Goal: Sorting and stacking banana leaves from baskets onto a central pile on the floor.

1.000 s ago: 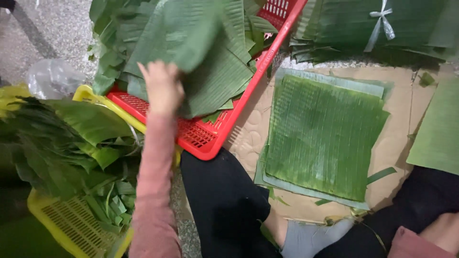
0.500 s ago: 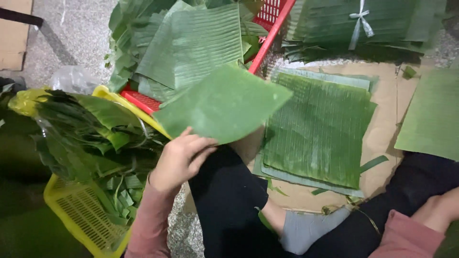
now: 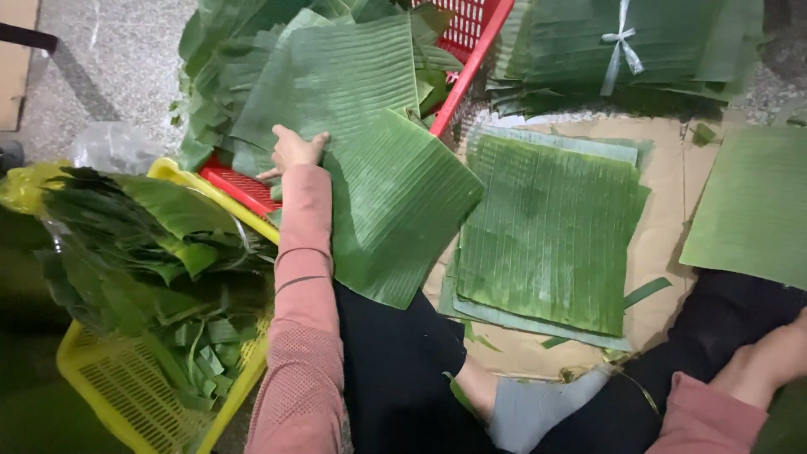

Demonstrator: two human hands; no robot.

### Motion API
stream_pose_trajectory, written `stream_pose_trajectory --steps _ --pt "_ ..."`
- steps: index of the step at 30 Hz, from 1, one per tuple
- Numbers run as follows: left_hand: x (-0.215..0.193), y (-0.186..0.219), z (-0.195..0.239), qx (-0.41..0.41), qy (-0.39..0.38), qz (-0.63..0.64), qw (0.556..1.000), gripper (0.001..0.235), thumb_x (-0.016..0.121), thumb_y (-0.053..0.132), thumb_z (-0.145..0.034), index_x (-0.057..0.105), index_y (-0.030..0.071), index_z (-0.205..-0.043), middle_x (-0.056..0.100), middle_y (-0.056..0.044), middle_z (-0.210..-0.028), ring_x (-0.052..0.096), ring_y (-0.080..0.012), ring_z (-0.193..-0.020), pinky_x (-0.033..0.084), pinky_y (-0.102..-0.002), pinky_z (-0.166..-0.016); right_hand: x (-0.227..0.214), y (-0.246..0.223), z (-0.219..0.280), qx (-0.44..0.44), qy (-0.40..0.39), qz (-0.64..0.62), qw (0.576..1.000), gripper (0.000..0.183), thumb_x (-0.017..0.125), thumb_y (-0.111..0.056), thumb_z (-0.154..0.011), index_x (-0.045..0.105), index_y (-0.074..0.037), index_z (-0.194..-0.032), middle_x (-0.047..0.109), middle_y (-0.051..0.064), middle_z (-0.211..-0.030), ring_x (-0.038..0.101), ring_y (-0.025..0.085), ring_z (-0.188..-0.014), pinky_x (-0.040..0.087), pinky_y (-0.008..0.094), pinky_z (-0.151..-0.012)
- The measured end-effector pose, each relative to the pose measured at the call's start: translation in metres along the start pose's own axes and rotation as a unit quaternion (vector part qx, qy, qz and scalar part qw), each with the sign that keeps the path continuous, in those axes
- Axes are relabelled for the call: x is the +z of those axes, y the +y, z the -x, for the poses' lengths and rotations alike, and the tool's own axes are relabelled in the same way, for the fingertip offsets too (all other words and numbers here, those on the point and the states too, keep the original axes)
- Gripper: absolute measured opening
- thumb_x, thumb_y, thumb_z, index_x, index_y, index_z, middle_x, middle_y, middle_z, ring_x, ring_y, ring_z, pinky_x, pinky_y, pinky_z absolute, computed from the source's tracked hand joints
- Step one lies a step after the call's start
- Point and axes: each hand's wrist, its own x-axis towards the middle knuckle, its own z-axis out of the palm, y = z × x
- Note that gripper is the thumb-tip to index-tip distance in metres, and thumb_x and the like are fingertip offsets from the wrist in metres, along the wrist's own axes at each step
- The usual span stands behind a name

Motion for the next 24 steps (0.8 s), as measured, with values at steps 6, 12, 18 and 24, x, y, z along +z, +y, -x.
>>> stream_pose_trajectory --steps 6,12,18,24 --pt "-0.005 -0.017 -0.015 0.013 -0.061 0.058 0.996 0.028 0.088 0.036 -0.076 0.069 0.016 -0.078 0.071 0.0 -0.087 0.063 -0.0249 -0.103 0.021 -0.084 -0.105 -0.008 0.019 -0.016 -0.06 -0.022 0.061 0.996 0.036 0.064 -0.037 -0.11 0.074 -0.007 -0.126 0.078 -0.001 -0.124 0.072 0.006 -0.107 0.063 0.02 -0.1" --pt "-0.078 0.013 0.007 0.409 0.162 0.304 0.845 0.026 0.078 -0.003 -0.08 0.059 0.013 -0.083 0.064 0.001 -0.078 0.056 -0.0105 -0.065 0.053 -0.025 -0.061 -0.014 0.04 -0.015 -0.226 0.036 0.087 0.97 0.02 0.071 -0.004 -0.117 0.072 0.013 -0.107 0.077 0.013 -0.104 0.064 0.02 -0.087 0.061 0.033 -0.079" --pt "-0.222 0.075 0.195 0.65 0.01 0.343 0.678 0.031 0.069 -0.023 -0.093 0.05 0.001 -0.096 0.071 -0.025 -0.106 0.041 -0.017 -0.059 0.037 -0.027 -0.053 0.054 -0.091 0.071 -0.394 -0.03 0.123 0.91 0.031 0.063 0.025 -0.108 0.052 0.023 -0.136 0.06 0.039 -0.128 0.062 0.045 -0.107 0.053 0.047 -0.091" --pt "-0.241 0.104 0.32 0.574 -0.314 0.294 0.696 0.018 0.071 -0.006 -0.07 0.058 0.002 -0.079 0.076 -0.015 -0.098 0.046 -0.0065 -0.048 0.038 -0.019 -0.045 0.098 -0.145 0.134 -0.259 -0.276 0.022 0.925 0.094 0.079 0.012 -0.082 0.031 -0.004 -0.161 0.042 0.021 -0.156 0.048 0.036 -0.14 0.048 0.042 -0.105"
